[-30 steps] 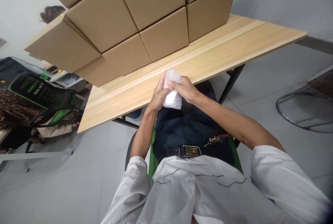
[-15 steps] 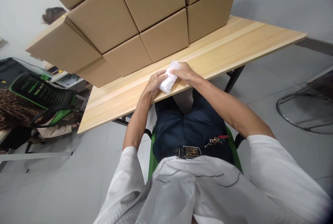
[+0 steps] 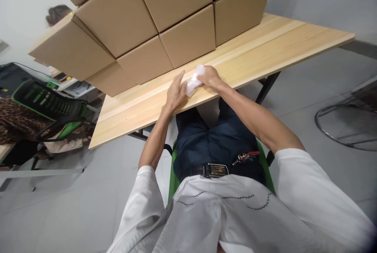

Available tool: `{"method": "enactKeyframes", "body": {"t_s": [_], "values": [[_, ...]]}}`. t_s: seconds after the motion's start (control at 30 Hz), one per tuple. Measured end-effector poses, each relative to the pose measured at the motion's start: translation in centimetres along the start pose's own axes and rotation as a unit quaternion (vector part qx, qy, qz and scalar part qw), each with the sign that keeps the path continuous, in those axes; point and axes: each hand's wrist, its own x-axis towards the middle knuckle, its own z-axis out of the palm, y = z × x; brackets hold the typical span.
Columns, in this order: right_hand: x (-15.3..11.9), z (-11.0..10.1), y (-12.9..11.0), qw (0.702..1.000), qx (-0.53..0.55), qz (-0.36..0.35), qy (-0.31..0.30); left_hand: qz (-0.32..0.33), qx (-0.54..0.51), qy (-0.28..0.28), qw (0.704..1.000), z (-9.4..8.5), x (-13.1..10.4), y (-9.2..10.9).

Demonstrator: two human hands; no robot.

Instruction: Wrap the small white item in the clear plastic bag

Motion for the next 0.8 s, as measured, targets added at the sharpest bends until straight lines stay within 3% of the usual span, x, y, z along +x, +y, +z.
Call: {"method": "enactKeyframes", "body": {"t_s": [0.07,0.2,0.37,0.63,0.7,0.8], "values": [[-0.2,-0.2,-0.6,1.000,-0.010,0.027,-0.005,0.028,0.023,-0.039,0.999,0.6,0.4,0.8],[0.1,-0.5,-0.7,0.998,-0.057,0.028,-0.010,0.022,0.073,-0.108,0.991,2.0,0.7,2.0],[0.4,-0.7,0.3,0.996,-0.092,0.000,0.005,0.034,0.138,-0.119,0.983,2.8,0.1,2.1],[0.0,-2.8,-0.3,0.979,-0.203,-0.017,-0.008,0.042,0.201,-0.136,0.969,2.9,0.2,2.4],[-0.5,-3.5,-0.4,0.971,-0.235,-0.041,0.004,0.046,0.195,-0.136,0.970,2.9,0.2,2.3],[-1.9,-3.7,-1.2,0.958,-0.246,-0.146,0.016,0.057,0.183,-0.127,0.973,3.1,0.2,2.1]]}}
